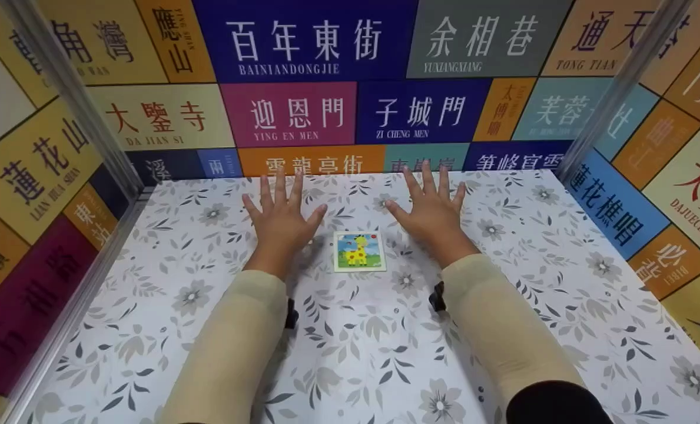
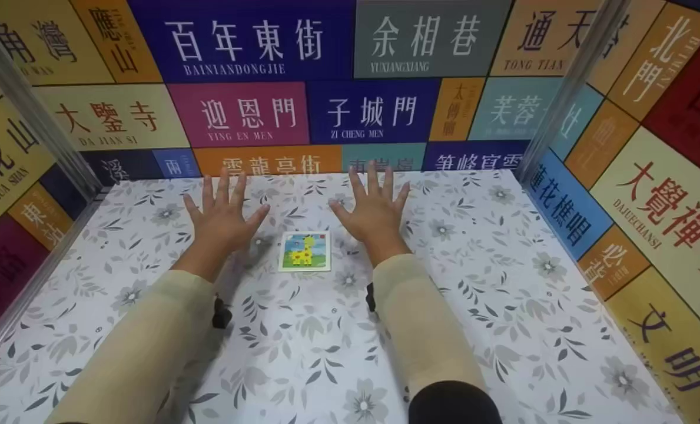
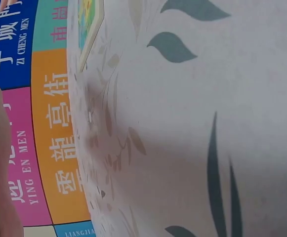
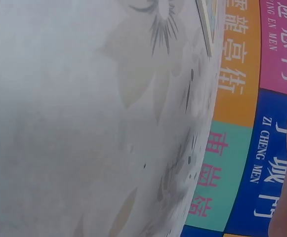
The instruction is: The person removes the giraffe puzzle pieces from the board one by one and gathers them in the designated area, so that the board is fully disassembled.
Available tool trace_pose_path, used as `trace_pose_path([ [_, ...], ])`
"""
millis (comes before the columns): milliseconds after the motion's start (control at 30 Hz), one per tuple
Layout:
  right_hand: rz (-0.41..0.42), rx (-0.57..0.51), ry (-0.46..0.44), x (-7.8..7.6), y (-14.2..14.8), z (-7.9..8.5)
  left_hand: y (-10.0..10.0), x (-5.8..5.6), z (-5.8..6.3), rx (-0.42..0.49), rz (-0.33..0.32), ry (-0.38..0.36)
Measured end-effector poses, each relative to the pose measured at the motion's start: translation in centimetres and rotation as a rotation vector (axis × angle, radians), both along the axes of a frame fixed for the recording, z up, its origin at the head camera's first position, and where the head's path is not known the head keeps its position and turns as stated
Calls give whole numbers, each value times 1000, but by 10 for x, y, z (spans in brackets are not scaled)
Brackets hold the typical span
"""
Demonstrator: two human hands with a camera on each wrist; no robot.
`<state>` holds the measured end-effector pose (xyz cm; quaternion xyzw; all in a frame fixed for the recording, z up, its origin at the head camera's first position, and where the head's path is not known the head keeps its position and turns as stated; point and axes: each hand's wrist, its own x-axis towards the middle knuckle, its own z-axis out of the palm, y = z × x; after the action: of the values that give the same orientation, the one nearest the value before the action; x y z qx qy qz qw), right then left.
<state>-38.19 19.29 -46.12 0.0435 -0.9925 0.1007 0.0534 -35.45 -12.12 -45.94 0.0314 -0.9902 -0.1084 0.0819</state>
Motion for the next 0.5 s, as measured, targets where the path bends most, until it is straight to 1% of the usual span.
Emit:
trace_pose_path([
  [100, 8, -13, -19, 1, 0, 2, 1, 2, 2, 36, -6, -21],
  [333, 48, -98, -105, 6, -5, 12, 6, 15, 7, 225, -35, -158],
  [400, 68, -127, -118, 8, -7, 15, 6, 19, 9, 300, -51, -187],
  [500, 90, -206, -149, 11, -12, 20, 5, 25, 15, 448, -97, -214],
])
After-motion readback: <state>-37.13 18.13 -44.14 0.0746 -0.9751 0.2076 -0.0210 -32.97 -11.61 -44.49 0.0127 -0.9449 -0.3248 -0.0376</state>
